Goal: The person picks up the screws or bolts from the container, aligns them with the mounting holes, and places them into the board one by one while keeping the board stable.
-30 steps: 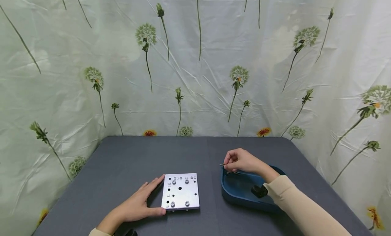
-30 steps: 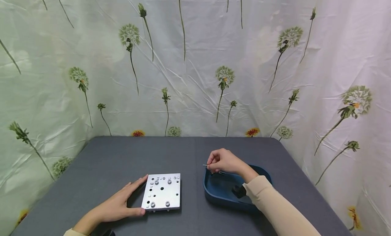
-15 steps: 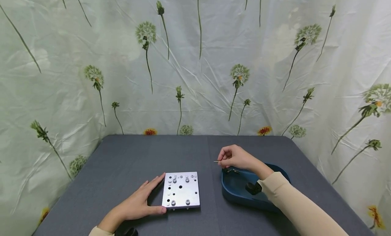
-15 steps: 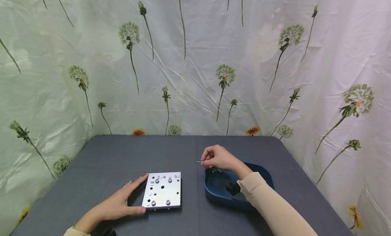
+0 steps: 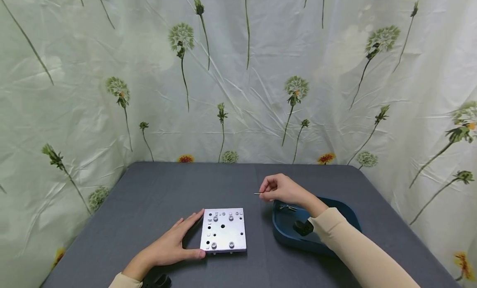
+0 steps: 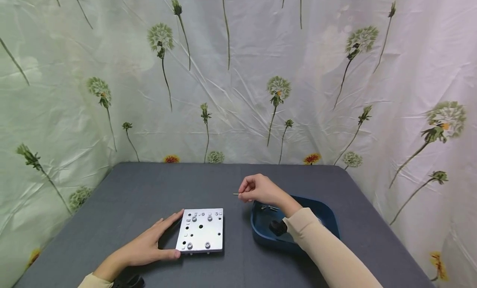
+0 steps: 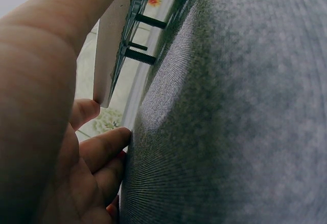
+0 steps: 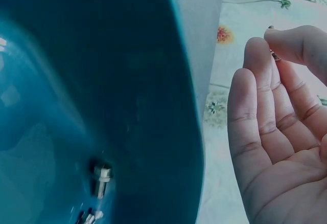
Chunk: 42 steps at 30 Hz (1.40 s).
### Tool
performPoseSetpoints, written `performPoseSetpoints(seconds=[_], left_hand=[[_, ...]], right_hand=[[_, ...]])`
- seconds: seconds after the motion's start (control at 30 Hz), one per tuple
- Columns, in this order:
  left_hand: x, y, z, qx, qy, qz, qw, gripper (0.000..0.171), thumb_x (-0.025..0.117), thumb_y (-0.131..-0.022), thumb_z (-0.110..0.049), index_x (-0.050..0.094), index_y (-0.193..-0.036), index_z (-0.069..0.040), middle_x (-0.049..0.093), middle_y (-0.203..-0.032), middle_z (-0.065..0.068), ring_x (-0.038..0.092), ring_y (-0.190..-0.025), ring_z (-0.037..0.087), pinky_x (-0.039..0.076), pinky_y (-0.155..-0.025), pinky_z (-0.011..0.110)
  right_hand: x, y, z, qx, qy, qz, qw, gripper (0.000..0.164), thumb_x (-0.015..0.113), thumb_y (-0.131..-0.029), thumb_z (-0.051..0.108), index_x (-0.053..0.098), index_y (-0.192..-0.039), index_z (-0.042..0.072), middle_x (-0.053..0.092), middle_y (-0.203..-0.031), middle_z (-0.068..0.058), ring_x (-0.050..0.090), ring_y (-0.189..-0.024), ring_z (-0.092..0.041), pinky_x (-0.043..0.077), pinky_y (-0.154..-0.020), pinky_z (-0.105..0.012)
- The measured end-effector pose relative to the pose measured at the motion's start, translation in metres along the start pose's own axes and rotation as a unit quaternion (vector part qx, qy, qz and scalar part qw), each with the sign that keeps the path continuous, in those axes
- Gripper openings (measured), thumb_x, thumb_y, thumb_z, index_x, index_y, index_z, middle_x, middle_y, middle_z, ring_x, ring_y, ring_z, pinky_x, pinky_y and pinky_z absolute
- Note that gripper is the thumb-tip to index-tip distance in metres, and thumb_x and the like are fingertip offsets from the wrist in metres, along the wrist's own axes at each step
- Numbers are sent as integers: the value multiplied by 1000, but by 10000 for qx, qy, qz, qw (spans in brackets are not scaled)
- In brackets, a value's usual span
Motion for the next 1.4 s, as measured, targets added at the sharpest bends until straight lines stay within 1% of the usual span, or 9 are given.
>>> performPoseSetpoints(seconds=[0.17,0.27,0.4,0.6,0.8,1.03,1.2,1.3,1.4], left_hand=[[-1,-1,0,-31,32,31,10000,114,88,-83,-59,28,-172,-20,35,-175,14,33,-161,47,14,-131,74],[-2,0,-1,-30,36,28,10000,114,88,-83,-58,28,-172,-19,35,-175,14,33,-161,48,14,-131,74],[-2,1,-3,-15,30,19,10000,114,88,-83,-58,29,-172,-18,36,-175,14,33,-161,47,14,-131,73],[-1,1,-2,-23,19,25,10000,114,88,-83,-58,29,-172,-18,36,-175,15,33,-161,48,14,-131,74],[0,-1,1,-63,49,5,10000,115,88,-82,-59,29,-172,-18,35,-175,14,32,-161,47,13,-132,73],[1,-2,3,-68,60,34,10000,116,87,-83,-61,27,-172,-20,34,-176,13,30,-162,48,13,-132,73],[0,-2,2,-118,37,36,9999,116,87,-82,-62,27,-173,-22,33,-176,13,29,-163,47,13,-132,73],[-1,-1,1,-158,30,59,9999,116,87,-82,-62,27,-173,-22,32,-177,13,28,-163,47,13,-133,73],[-1,0,1,-180,39,74,9998,116,87,-82,-62,26,-173,-22,32,-177,13,28,-163,47,13,-132,73]], right_hand=[[5,-5,5,-55,12,53,10000,11,78,-99,14,74,-101,4,74,-83,-1,68,-77,-31,57,-68,-34],[8,-7,7,-63,-44,64,9999,10,78,-99,13,75,-101,4,75,-84,-2,69,-81,-39,58,-68,-33],[11,-9,10,-43,-137,64,9999,9,78,-98,12,75,-101,4,76,-85,-2,70,-87,-47,62,-73,-41],[16,-12,14,7,-213,84,9997,10,77,-99,13,75,-102,4,77,-86,-2,70,-90,-50,63,-83,-56],[18,-15,15,17,-249,36,9997,11,78,-98,14,75,-102,4,78,-86,-5,70,-93,-53,63,-84,-57],[21,-20,15,13,-233,87,9997,11,79,-97,14,75,-101,4,77,-85,-3,72,-84,-40,64,-78,-46],[26,-23,18,-25,-285,160,9995,11,80,-97,14,75,-101,4,77,-86,-2,73,-80,-29,64,-82,-55],[30,-25,20,-21,-372,204,9991,11,79,-97,14,75,-101,5,77,-86,-2,75,-85,-37,63,-87,-63],[34,-27,21,-50,-413,242,9988,11,79,-98,13,75,-101,4,77,-86,-3,74,-91,-47,62,-89,-65]])
Point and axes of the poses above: each hand's wrist, its own y-axis away from the middle knuckle, its own x-axis out of the palm, z = x × y, the point moved 4 cm from there along -y, towards the middle knuckle
